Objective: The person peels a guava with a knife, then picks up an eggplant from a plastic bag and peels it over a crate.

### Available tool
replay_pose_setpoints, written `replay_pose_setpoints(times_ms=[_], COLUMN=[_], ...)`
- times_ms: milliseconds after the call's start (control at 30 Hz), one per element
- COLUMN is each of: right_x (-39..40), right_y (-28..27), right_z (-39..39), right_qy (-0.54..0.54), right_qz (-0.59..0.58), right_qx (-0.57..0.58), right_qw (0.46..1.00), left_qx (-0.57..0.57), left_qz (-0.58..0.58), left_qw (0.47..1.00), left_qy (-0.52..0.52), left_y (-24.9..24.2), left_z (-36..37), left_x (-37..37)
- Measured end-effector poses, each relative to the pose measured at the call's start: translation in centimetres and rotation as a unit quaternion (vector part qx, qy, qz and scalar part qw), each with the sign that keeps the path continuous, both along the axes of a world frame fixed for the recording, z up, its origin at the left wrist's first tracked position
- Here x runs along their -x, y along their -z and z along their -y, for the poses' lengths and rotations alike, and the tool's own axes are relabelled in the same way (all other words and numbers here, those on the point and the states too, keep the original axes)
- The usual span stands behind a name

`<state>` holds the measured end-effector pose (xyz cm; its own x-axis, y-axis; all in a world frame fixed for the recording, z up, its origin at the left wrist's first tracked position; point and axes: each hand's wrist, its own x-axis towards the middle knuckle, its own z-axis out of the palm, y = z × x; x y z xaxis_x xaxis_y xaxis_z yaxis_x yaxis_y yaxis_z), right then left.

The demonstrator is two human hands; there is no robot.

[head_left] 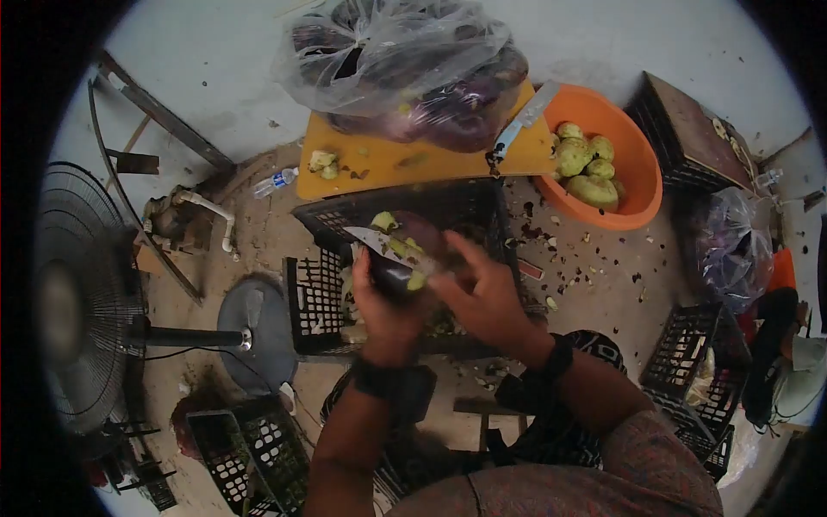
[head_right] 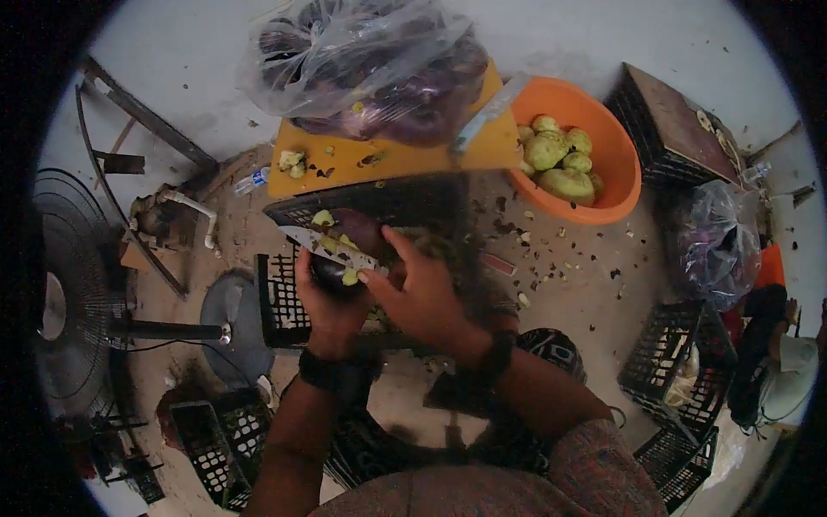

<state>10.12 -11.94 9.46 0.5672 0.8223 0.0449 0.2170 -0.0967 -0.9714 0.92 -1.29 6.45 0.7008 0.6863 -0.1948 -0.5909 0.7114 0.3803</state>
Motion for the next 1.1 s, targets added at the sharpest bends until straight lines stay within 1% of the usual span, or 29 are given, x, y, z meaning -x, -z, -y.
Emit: replay_pose_setpoints(times_ms=[67,233,300,333,400,467,533,600,667,700,767,800,933,1000,1033,1100], right_x=[0.0,0.2,0.1,0.2,0.2,0.3,0.3,0.3,0.2,0.1,0.2,0.2,0.0,0.0,-0.1,-0.1], right_y=[-0.1,0.0,0.0,0.2,0.7,0.7,0.5,0.1,0.1,0.1,0.3,0.4,-0.2,0.0,0.1,0.1], right_z=[0.0,-0.1,-0.1,-0.1,-0.1,-0.1,0.0,0.1,0.1,0.2,0.1,0.1,0.3,0.3,0.3,0.3], right_qy=[-0.001,-0.004,-0.006,-0.006,-0.001,0.0,0.001,-0.008,-0.011,-0.014,-0.011,-0.009,-0.017,-0.016,-0.016,-0.017], right_qz=[0.002,-0.007,0.0,0.0,0.003,0.002,0.0,-0.006,-0.003,-0.001,-0.001,0.0,-0.005,0.013,0.013,0.052], right_qx=[0.007,-0.007,0.015,0.016,-0.032,-0.028,-0.023,0.006,0.009,0.01,-0.005,-0.02,-0.019,-0.026,-0.026,-0.026], right_qw=[1.0,1.0,1.0,1.0,0.999,1.0,1.0,1.0,1.0,1.0,1.0,1.0,1.0,0.999,0.999,0.998], left_qx=[-0.008,-0.015,-0.02,-0.03,-0.041,-0.041,-0.059,-0.077,-0.085,-0.085,-0.069,-0.068,-0.066,-0.055,-0.063,-0.071], left_qz=[0.029,0.027,0.035,0.021,0.009,-0.033,-0.033,-0.031,0.013,0.013,-0.03,-0.03,-0.032,-0.037,-0.021,-0.005], left_qw=[0.999,0.999,0.999,0.999,0.999,0.999,0.998,0.996,0.996,0.996,0.997,0.997,0.997,0.998,0.998,0.997], left_qy=[0.012,0.014,0.022,0.013,0.005,-0.007,-0.008,-0.01,-0.011,-0.011,-0.026,-0.026,-0.022,-0.02,-0.018,-0.016], left_y=[0.1,0.1,-0.1,-0.3,-0.6,-0.7,-0.6,-0.5,-0.5,-0.7,-1.2,-1.1,-0.7,-0.4,-0.2,0.1], left_z=[0.1,0.2,0.4,0.6,0.8,1.0,1.0,1.1,1.3,1.4,1.5,1.5,1.5,1.5,1.5,1.5], left_x=[0.1,0.6,0.5,0.4,0.2,0.1,-0.2,-0.4,-0.6,-0.7,-0.8,-0.8,-0.5,-0.4,-0.4,-0.3])
